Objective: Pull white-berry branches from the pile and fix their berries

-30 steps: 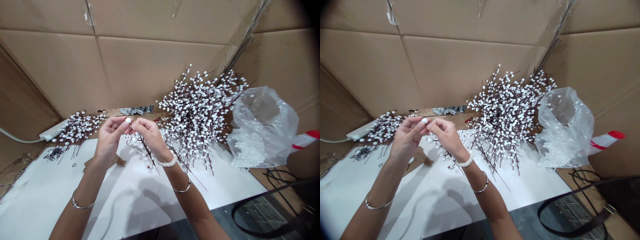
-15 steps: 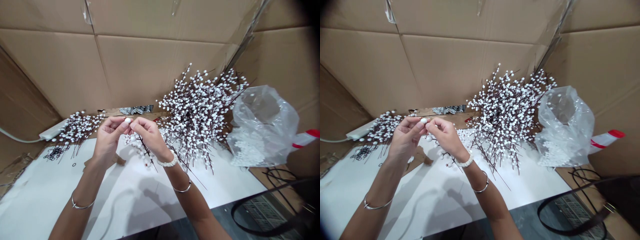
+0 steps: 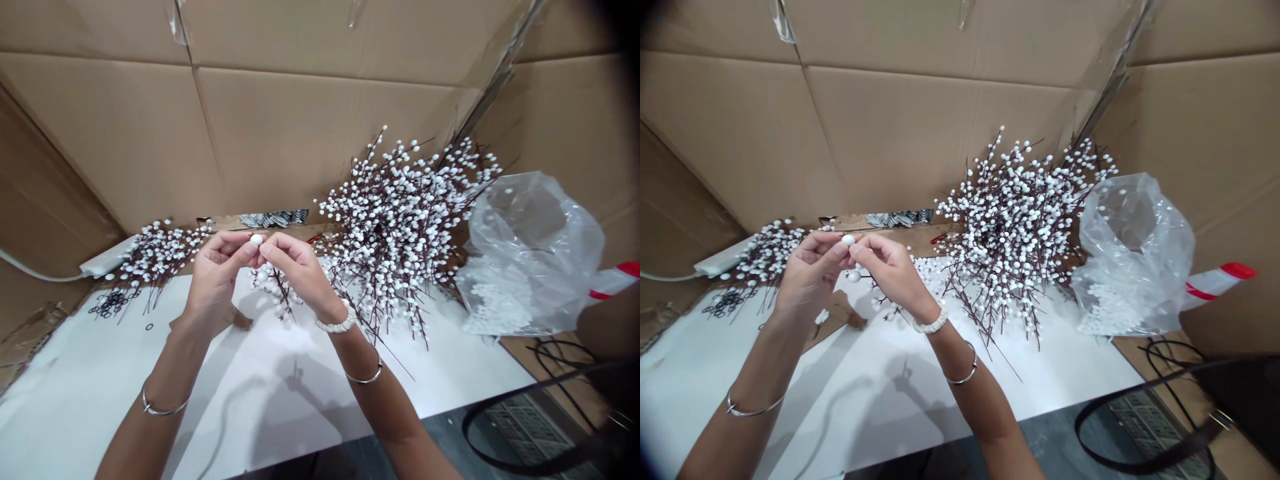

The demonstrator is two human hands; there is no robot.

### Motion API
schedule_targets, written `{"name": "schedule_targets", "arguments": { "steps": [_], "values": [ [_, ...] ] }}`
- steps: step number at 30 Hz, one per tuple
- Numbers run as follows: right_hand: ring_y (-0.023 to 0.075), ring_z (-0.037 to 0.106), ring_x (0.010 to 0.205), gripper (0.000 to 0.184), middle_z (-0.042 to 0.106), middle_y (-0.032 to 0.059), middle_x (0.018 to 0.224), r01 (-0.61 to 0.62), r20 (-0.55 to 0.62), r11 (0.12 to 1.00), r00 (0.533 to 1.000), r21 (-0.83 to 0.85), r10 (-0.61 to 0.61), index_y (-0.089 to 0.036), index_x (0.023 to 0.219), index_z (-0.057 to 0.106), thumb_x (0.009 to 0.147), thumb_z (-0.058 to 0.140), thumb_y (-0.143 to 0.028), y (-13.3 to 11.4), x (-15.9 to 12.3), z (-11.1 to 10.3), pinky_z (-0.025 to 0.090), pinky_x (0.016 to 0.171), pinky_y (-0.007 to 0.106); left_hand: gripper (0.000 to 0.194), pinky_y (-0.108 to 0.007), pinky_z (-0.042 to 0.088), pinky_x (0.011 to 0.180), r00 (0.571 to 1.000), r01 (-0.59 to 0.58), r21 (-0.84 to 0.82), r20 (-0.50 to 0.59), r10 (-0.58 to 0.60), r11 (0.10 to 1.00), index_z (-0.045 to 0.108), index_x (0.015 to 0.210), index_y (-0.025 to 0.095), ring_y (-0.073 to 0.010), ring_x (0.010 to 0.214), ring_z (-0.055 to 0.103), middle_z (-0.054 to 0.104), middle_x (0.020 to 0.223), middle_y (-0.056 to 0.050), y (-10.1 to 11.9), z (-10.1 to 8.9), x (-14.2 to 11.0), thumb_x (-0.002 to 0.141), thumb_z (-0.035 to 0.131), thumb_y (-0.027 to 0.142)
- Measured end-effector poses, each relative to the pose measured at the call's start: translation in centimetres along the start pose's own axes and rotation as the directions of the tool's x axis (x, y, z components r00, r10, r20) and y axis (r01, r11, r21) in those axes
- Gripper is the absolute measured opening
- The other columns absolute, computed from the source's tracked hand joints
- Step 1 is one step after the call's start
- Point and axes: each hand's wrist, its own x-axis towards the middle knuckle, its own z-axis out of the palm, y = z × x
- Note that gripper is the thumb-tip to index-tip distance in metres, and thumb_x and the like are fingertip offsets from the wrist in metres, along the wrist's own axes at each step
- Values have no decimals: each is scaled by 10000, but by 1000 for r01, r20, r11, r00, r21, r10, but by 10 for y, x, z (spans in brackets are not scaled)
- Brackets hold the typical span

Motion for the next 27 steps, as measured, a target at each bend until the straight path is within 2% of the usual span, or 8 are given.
{"name": "schedule_targets", "arguments": {
  "steps": [7, 13, 17, 23, 27],
  "values": [
    [127, 569, 735, 195, 608, -6, 732, 14, -33, 1000, 999, 10, -14, -201, 688, 608, 853, 568, -298, 0, 0, 1, 470, 764, 284, 233, -220, 546, 649, 1000, -22, -3, -20, 22, 1000, 691, 829, 204, -121, 729, 678, 747, 846, -23, 0, -2, -2, 663, 847, 253],
    [132, 573, 728, 206, 611, -8, 696, 12, -44, 1000, 999, 17, -11, -197, 658, 597, 842, 570, -284, 2, -1, 0, 467, 767, 298, 221, -240, 540, 637, 999, -46, 5, -1, 46, 999, 686, 824, 203, -115, 657, 665, 736, 803, -13, 1, 0, -2, 676, 840, 260],
    [129, 587, 704, 194, 617, -12, 693, 5, -32, 999, 999, 45, -3, -202, 687, 590, 855, 571, -296, 0, -1, 2, 482, 741, 299, 216, -220, 530, 637, 999, -52, 3, -16, 52, 999, 685, 817, 204, -109, 695, 669, 743, 844, -19, 3, 0, -3, 671, 840, 243],
    [125, 590, 680, 186, 625, -10, 698, 21, -38, 997, 999, 81, -18, -205, 690, 591, 862, 570, -271, 1, -3, 5, 496, 730, 305, 232, -224, 519, 587, 997, -69, 2, 24, 69, 998, 666, 792, 199, -104, 612, 640, 729, 763, -8, 5, 0, -3, 655, 847, 246],
    [128, 598, 703, 189, 619, -10, 698, 20, -42, 997, 999, 78, -16, -206, 698, 587, 869, 567, -284, 2, -3, 5, 497, 738, 306, 258, -229, 517, 592, 998, -61, 15, 11, 60, 998, 655, 786, 197, -106, 613, 635, 720, 752, -5, 5, -1, -3, 639, 856, 264]
  ]
}}
